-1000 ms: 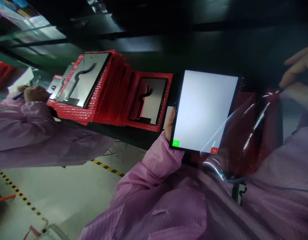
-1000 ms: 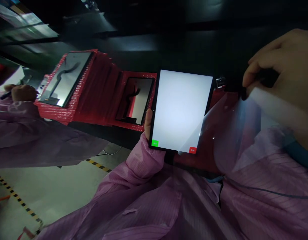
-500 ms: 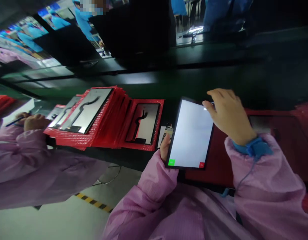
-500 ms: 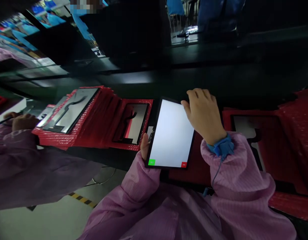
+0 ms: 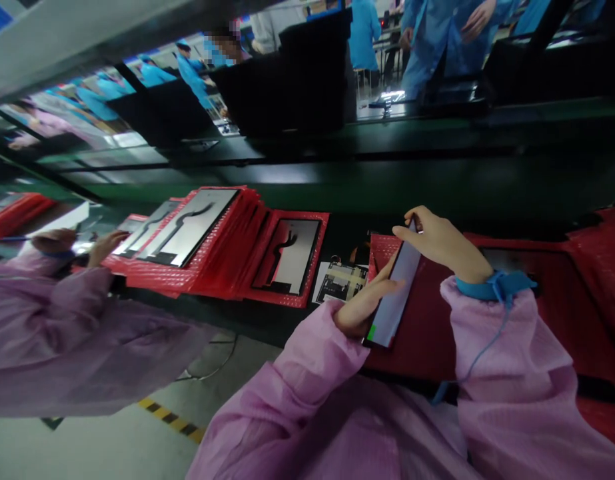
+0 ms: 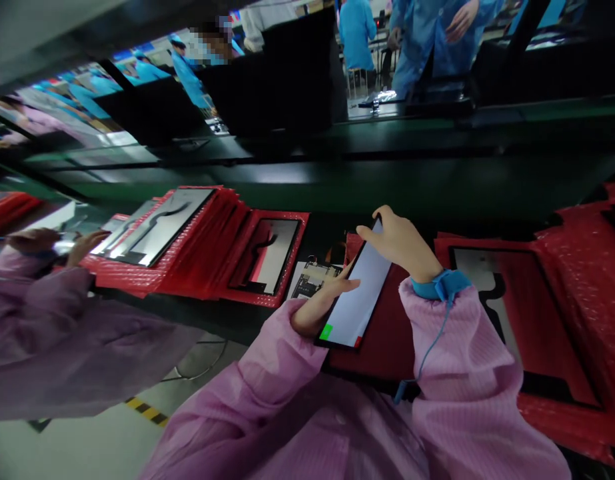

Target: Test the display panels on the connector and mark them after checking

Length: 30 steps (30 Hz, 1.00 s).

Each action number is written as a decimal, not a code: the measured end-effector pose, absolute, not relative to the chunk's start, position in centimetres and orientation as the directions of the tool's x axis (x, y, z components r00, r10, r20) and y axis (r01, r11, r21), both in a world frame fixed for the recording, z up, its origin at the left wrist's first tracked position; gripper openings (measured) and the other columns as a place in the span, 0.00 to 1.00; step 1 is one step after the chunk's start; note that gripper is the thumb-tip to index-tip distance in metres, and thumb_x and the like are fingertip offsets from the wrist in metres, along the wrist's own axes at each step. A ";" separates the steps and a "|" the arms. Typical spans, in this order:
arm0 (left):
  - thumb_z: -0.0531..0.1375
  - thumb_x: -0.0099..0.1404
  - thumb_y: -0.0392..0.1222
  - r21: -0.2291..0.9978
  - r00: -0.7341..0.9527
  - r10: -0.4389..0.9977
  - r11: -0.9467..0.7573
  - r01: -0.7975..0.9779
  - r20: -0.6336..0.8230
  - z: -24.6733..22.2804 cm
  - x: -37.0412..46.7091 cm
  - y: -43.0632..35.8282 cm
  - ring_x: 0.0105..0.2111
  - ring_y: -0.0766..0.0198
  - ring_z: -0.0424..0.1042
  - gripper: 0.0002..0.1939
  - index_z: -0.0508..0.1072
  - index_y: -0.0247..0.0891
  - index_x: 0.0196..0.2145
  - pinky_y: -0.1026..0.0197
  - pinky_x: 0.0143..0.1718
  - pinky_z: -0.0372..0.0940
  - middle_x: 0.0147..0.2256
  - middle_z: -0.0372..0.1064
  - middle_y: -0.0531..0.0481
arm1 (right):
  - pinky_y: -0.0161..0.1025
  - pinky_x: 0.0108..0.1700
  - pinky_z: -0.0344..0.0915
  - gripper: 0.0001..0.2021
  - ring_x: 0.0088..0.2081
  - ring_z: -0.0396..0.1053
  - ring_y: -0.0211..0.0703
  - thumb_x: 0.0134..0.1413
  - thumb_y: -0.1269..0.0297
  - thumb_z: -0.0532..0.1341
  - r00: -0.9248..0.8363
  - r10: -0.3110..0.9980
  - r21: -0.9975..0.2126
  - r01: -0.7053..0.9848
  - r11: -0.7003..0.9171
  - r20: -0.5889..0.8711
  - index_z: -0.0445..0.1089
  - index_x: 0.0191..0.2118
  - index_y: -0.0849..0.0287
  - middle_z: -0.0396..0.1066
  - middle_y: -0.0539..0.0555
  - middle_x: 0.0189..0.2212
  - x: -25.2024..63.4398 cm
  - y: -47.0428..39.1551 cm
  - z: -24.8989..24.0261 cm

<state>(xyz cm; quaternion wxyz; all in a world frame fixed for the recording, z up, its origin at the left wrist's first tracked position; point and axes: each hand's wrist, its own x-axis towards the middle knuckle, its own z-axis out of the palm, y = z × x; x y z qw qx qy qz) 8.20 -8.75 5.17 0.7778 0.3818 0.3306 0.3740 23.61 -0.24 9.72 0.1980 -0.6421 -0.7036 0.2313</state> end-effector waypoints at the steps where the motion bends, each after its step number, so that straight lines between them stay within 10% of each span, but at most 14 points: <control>1: 0.54 0.68 0.49 0.864 0.490 0.855 0.368 -0.344 -0.168 4.8 8.3 -8.9 0.56 0.49 0.72 0.29 0.63 0.44 0.65 0.47 0.53 0.69 0.57 0.72 0.45 | 0.44 0.42 0.67 0.22 0.41 0.73 0.52 0.59 0.48 0.59 -0.095 0.995 -0.578 0.813 0.063 -0.024 0.68 0.52 0.58 0.75 0.60 0.42 23.9 -0.2 9.7; 4: 0.48 0.73 0.55 0.916 0.365 0.931 0.156 -0.369 -0.012 3.2 7.0 -9.7 0.63 0.54 0.65 0.26 0.65 0.45 0.63 0.48 0.63 0.61 0.61 0.66 0.47 | 0.45 0.43 0.67 0.22 0.41 0.73 0.53 0.58 0.48 0.58 -0.089 0.996 -0.541 0.839 0.058 -0.032 0.68 0.51 0.58 0.75 0.60 0.42 24.3 -0.1 9.8; 7: 0.52 0.73 0.53 0.993 0.103 0.988 -0.116 0.030 0.112 0.8 4.1 -10.8 0.52 0.55 0.71 0.19 0.73 0.41 0.53 0.50 0.58 0.64 0.51 0.73 0.44 | 0.51 0.47 0.68 0.23 0.44 0.73 0.57 0.57 0.49 0.58 -0.083 0.996 -0.497 0.865 0.063 -0.018 0.68 0.52 0.59 0.75 0.62 0.42 24.4 -0.2 10.0; 13: 0.49 0.74 0.42 0.470 0.122 0.938 -0.272 0.840 0.324 -4.3 -0.5 -12.1 0.38 0.56 0.72 0.16 0.74 0.36 0.49 0.55 0.42 0.68 0.38 0.72 0.42 | 0.56 0.54 0.65 0.23 0.50 0.73 0.61 0.60 0.52 0.58 -0.043 0.994 -0.400 0.917 0.000 -0.100 0.65 0.55 0.62 0.74 0.63 0.44 24.3 -0.7 11.1; 18: 0.47 0.76 0.40 0.220 0.303 0.903 -0.376 0.900 0.304 -5.7 -0.8 -12.3 0.31 0.60 0.69 0.19 0.74 0.37 0.54 0.59 0.35 0.67 0.34 0.68 0.45 | 0.58 0.56 0.65 0.21 0.52 0.72 0.62 0.60 0.53 0.60 -0.036 0.995 -0.394 0.919 -0.006 -0.097 0.66 0.54 0.62 0.74 0.62 0.45 24.3 -1.0 11.3; 30: 0.47 0.74 0.37 0.083 0.388 0.891 -0.416 0.905 0.234 -5.6 -0.9 -12.4 0.31 0.59 0.67 0.22 0.73 0.45 0.59 0.57 0.34 0.66 0.34 0.66 0.46 | 0.64 0.54 0.64 0.19 0.49 0.73 0.65 0.59 0.53 0.59 -0.025 0.996 -0.421 0.907 -0.012 -0.083 0.66 0.51 0.58 0.74 0.60 0.40 24.4 -0.8 11.1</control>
